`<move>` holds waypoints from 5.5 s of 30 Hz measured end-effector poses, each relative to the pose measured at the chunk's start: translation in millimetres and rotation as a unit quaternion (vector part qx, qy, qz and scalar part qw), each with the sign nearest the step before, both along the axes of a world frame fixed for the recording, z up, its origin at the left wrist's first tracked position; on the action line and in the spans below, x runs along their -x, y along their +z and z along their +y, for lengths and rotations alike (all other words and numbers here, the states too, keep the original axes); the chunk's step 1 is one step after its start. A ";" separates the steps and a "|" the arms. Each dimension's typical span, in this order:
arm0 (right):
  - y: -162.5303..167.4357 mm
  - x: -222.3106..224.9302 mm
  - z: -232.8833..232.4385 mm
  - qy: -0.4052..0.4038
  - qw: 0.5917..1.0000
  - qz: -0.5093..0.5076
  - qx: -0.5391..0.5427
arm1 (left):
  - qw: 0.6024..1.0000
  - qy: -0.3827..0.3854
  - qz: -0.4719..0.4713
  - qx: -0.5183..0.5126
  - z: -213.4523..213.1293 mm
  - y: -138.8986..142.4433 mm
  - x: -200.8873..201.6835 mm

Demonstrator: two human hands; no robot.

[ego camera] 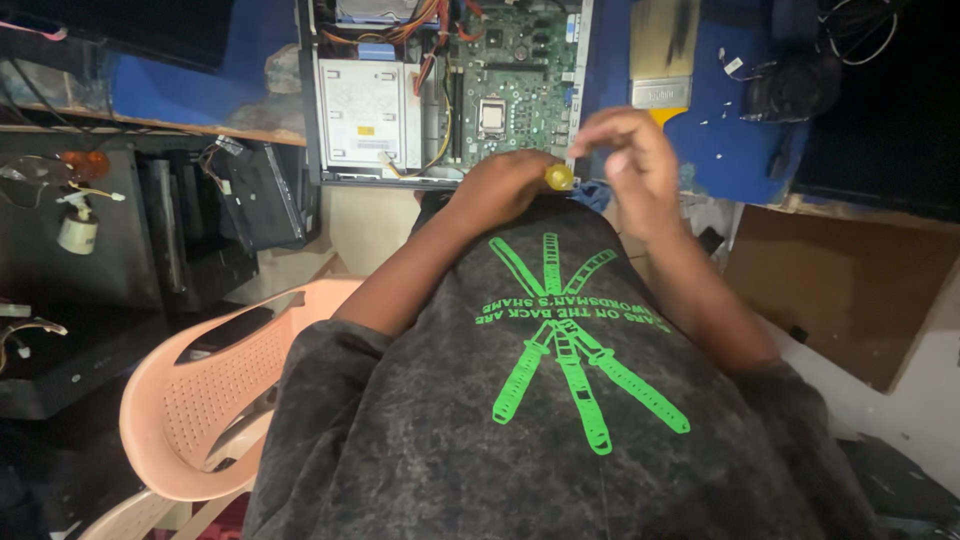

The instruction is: The person opens a desktop computer case and uses a yellow screwdriver to remove screws from the motherboard area. They then remove a black fan and set it aside, continuing to unscrew components inside the case.

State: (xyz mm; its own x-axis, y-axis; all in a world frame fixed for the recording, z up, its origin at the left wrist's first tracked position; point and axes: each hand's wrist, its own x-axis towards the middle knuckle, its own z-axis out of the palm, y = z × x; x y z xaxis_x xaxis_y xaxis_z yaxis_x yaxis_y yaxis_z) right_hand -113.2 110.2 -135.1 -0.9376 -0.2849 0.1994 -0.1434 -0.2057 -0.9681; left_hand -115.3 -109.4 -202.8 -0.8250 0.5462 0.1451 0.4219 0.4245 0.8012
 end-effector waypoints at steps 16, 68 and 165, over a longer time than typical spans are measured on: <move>-126.9 -42.2 76.1 -0.144 0.964 -0.206 -0.086 | 0.998 0.038 0.029 -0.028 -18.5 46.1 -10.1; -179.9 -21.0 153.1 -0.455 0.834 -0.086 -0.301 | 0.974 0.189 -0.019 -0.124 -57.2 68.0 -49.3; 41.3 63.0 -12.2 -0.176 0.930 0.098 -0.309 | 0.988 -0.120 0.091 -0.045 43.6 0.9 151.1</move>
